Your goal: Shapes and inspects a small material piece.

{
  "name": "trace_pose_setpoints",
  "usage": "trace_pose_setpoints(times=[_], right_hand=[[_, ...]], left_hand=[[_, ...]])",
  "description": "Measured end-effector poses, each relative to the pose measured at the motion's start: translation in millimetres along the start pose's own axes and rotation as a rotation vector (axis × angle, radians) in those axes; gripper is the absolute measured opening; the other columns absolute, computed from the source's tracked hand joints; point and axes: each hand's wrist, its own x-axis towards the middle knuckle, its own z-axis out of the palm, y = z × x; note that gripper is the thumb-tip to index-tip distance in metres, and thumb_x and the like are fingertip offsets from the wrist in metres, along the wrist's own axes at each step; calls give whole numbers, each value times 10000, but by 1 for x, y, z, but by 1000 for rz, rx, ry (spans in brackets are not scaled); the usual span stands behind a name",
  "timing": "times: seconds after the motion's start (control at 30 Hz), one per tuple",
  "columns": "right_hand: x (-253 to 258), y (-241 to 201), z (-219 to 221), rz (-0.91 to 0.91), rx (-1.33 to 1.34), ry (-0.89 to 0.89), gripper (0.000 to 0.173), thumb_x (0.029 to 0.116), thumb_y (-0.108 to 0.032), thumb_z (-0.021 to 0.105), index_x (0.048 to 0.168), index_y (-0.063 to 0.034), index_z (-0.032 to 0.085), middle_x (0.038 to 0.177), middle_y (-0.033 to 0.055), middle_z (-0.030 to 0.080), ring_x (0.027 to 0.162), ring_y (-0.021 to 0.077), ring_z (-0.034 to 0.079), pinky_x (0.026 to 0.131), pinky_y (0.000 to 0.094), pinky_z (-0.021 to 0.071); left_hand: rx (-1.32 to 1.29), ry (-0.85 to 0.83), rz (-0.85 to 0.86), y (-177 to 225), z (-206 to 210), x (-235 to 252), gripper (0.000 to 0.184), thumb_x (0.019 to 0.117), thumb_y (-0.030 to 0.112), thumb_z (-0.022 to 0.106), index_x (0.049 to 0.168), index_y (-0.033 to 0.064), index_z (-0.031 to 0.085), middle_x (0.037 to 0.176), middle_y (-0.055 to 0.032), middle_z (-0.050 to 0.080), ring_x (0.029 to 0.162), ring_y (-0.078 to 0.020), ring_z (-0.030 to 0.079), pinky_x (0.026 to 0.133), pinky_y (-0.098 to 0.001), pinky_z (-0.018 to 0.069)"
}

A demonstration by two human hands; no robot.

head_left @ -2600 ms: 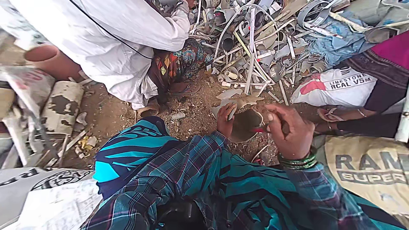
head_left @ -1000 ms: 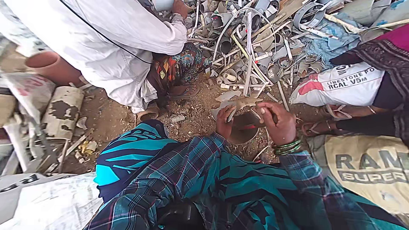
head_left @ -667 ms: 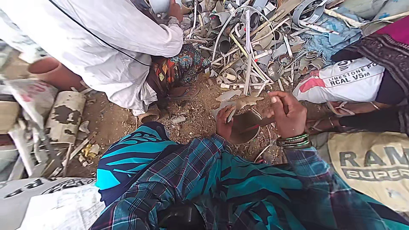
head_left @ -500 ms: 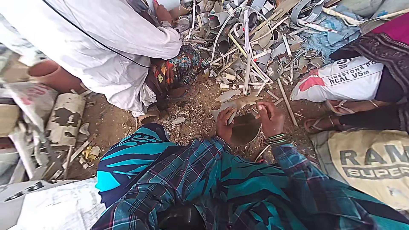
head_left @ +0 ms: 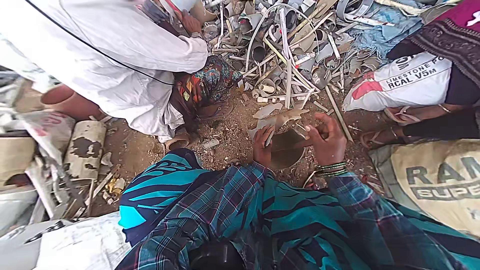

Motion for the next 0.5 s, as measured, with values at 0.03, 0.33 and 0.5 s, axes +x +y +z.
trace_pose_setpoints(times=[0.03, 0.33, 0.5], right_hand=[[-3, -7, -4, -25, 33, -4, 444, 951, -127, 682, 1359, 11, 574, 791, 57, 662, 612, 48, 595, 622, 233, 516], [-1, -39, -60, -252, 213, -212, 597, 856, -91, 710, 1416, -42, 508, 930, -49, 715, 710, -36, 621, 645, 139, 521], [1, -28, -68, -279, 92, -353, 567, 879, -153, 720, 1407, -52, 540, 950, -52, 737, 687, -53, 578, 625, 135, 471]], left_hand=[[-18, 37, -1, 1, -1, 1, 428, 903, -154, 489, 1316, -129, 601, 1442, -311, 523, 1427, -448, 410, 1219, -488, 251], [-346, 167, -168, 66, -8, 6, 378, 982, -157, 430, 1352, -169, 509, 1470, -267, 495, 1351, -180, 494, 1099, -252, 390], [-413, 161, -240, 73, 5, -2, 384, 990, -138, 438, 1370, -167, 482, 1427, -247, 529, 1248, -102, 532, 1045, -204, 405]])
